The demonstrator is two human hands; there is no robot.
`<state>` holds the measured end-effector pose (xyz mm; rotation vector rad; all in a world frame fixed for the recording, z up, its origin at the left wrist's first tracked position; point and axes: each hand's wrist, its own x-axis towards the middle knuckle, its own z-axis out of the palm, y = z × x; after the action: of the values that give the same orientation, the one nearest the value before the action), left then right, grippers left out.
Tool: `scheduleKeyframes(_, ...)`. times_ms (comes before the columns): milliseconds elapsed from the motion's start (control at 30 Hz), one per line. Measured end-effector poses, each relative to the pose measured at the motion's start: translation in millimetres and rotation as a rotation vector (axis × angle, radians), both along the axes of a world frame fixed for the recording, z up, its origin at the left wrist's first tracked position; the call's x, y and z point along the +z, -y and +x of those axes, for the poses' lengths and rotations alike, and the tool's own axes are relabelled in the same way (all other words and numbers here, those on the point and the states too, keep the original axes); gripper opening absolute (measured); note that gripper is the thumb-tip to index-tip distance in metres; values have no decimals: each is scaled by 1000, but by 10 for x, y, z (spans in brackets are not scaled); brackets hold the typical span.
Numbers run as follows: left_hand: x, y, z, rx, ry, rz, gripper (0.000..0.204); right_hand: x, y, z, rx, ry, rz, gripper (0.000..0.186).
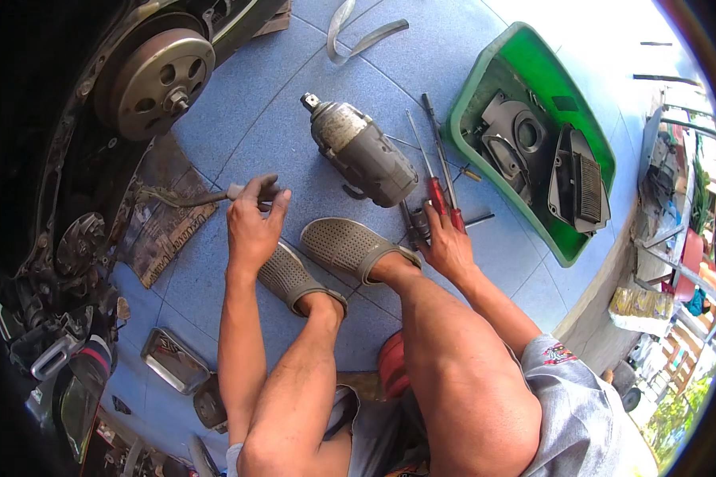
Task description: Disassembling motorcycle transmission components using an impact wrench.
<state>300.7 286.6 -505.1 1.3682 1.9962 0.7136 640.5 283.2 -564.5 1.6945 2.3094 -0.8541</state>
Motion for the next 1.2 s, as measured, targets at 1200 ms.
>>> scheduleKeyframes(1200,354,-177,58,680,1452,76,24,382,-1076,-1469,221,-867,291,48)
